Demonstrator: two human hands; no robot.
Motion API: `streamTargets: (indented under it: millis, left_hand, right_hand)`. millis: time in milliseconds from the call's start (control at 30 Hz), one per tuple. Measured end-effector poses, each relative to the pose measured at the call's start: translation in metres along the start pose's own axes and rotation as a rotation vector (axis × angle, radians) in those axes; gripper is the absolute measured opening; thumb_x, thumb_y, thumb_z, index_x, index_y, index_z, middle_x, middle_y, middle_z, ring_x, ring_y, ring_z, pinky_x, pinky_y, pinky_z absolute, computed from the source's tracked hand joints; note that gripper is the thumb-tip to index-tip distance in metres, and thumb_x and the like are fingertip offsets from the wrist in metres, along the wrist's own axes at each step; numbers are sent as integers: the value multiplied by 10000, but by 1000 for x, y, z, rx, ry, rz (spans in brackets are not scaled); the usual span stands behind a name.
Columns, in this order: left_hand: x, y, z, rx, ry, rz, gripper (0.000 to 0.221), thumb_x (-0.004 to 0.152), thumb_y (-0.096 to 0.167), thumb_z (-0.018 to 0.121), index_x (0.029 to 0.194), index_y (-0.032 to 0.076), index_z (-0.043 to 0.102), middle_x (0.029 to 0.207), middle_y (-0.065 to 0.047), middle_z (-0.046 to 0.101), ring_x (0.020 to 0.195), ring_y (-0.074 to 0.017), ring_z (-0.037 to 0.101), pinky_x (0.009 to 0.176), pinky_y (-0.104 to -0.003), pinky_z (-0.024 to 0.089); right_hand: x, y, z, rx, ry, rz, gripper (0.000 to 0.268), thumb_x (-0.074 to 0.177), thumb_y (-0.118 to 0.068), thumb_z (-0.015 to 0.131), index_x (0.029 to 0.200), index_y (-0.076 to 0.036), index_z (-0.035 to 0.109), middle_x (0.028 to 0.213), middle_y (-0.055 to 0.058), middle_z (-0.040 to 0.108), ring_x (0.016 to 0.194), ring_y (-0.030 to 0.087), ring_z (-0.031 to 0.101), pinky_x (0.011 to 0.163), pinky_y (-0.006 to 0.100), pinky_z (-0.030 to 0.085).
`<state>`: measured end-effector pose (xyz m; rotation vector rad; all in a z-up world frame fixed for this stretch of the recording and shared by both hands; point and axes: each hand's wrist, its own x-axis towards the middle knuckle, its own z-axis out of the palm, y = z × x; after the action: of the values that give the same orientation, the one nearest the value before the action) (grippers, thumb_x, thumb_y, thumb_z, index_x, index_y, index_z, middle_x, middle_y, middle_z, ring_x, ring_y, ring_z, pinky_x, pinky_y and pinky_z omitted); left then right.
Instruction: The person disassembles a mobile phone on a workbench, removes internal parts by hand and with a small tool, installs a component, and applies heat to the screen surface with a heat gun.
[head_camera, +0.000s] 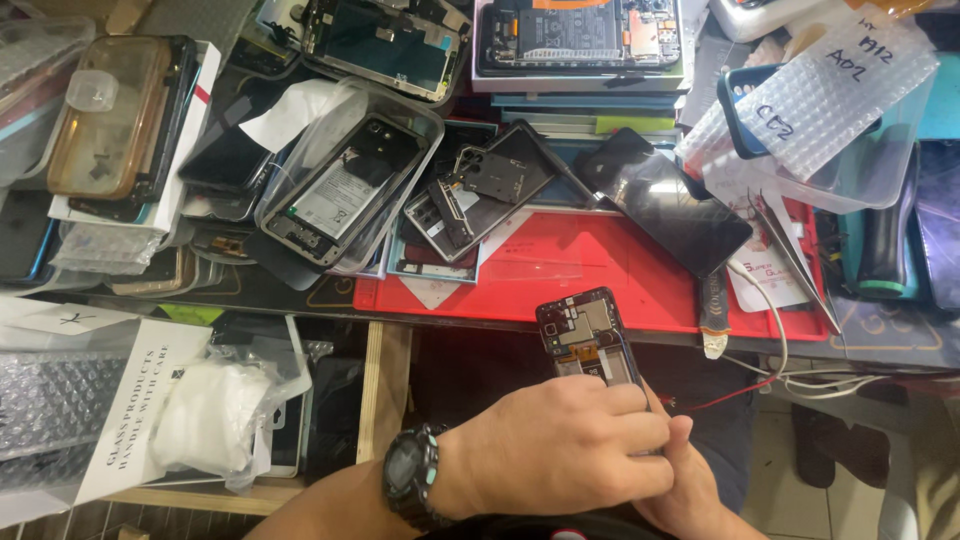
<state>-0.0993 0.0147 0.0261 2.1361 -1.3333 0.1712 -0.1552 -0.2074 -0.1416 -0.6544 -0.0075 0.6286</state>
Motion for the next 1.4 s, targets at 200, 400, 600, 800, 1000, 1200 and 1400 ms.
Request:
streamTargets:
  millis: [200,400,600,800,1000,1200,1400]
  left_hand:
    - [2,5,3,147,15,63,130,893,124,662,773,77,676,852,3,635,945,-190,644,638,-299,496]
    - [-1,6,6,155,-13,54,197,1043,107,640,852,80,680,844,5,644,908,-167,653,652,-281,506]
    - [-1,3,9,122,-7,41,131,1019,148,618,1071,47,683,1012,-65,695,991,-190,694,713,-271,528]
    - [0,4,8,114,-29,28,115,1034,147,609,1057,56,676,1015,-58,693,989,-191,695,720,-276,529]
    - [4,4,-1,50,-86,-17,90,1048,129,605,1019,71,667,953,-29,650,935,-195,664,728,-303,523]
    - [-1,6,-3,-14,34,-132,26,962,121,632,959,103,651,886,-13,611,882,-202,640,743,-356,513]
    - [-21,9,8,-68,363,-296,132,921,121,789,986,108,674,972,-2,660,894,-203,639,776,-337,547]
  right_hand:
    - [0,5,3,-85,58,-35,808,1024,-548,347,1630,-33,203,1539,223,437,1416,346,434,1174,483,326]
    - [7,10,7,-197,24,-53,743,1028,-462,336,1627,-39,222,1526,205,462,1404,310,465,1169,451,354]
    - [15,21,-6,-568,212,38,641,1022,-312,318,1608,-60,269,1524,159,471,1400,248,481,1163,390,370]
    - [21,13,-2,-459,272,111,602,1011,-227,306,1596,-82,296,1529,122,477,1398,205,493,1159,348,385]
    - [12,-9,13,-456,45,-6,690,1040,-380,323,1629,-43,200,1591,156,423,1471,265,431,1203,401,341]
    - [8,-8,14,-81,-86,-82,764,1075,-455,353,1654,-16,117,1585,191,387,1452,307,393,1197,452,299]
    - [23,-19,33,81,-96,-100,760,1083,-510,332,1641,-21,165,1556,274,415,1405,381,469,1156,528,365]
